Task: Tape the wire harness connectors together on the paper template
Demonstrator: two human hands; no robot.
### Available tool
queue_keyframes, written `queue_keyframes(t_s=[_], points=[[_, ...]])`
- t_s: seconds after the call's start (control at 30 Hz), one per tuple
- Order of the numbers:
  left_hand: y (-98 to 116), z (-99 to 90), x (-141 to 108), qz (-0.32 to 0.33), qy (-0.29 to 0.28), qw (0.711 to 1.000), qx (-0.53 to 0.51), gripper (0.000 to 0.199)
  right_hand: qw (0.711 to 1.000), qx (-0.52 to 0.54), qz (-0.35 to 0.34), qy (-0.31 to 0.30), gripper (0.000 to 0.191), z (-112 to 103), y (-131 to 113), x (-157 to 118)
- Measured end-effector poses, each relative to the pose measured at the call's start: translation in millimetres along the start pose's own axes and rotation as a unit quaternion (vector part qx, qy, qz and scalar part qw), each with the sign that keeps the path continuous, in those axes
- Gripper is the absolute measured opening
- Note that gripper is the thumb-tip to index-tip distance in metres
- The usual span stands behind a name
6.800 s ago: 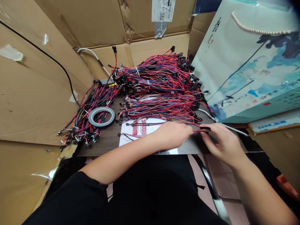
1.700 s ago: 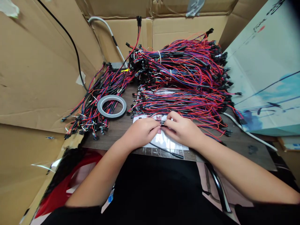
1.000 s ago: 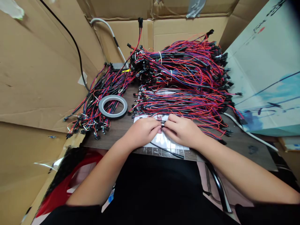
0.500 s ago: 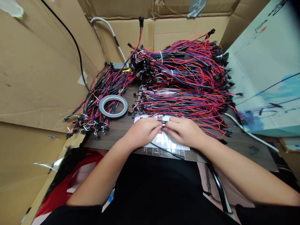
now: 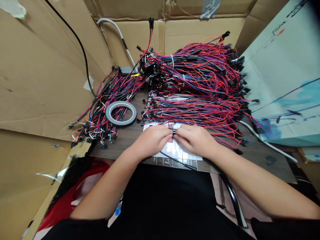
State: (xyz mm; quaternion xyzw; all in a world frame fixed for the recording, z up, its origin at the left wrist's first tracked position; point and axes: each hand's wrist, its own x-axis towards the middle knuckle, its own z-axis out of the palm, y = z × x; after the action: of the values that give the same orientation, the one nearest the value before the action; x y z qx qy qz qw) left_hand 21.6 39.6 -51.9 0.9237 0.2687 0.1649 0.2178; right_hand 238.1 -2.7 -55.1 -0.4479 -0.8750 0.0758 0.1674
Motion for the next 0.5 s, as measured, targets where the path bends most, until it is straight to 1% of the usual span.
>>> queue_keyframes(t_s=[0.13, 0.37, 0.5], points=[[0.5, 0.2, 0.1, 0.010, 0.008, 1.000, 0.006, 0.022, 1.000, 0.029, -0.001, -0.001, 0.025, -0.6, 1.7, -0.5], [2.0, -0.2, 0.1, 0.005, 0.007, 1.000, 0.009, 0.022, 1.000, 0.016, 0.007, -0.005, 0.024, -0.2, 0.5, 1.4], [2.4, 0.2, 0.3, -0.010, 0.006, 1.000, 0.005, 0.021, 1.000, 0.008, 0.007, -0.003, 0.025, 0.5, 0.4, 1.4]])
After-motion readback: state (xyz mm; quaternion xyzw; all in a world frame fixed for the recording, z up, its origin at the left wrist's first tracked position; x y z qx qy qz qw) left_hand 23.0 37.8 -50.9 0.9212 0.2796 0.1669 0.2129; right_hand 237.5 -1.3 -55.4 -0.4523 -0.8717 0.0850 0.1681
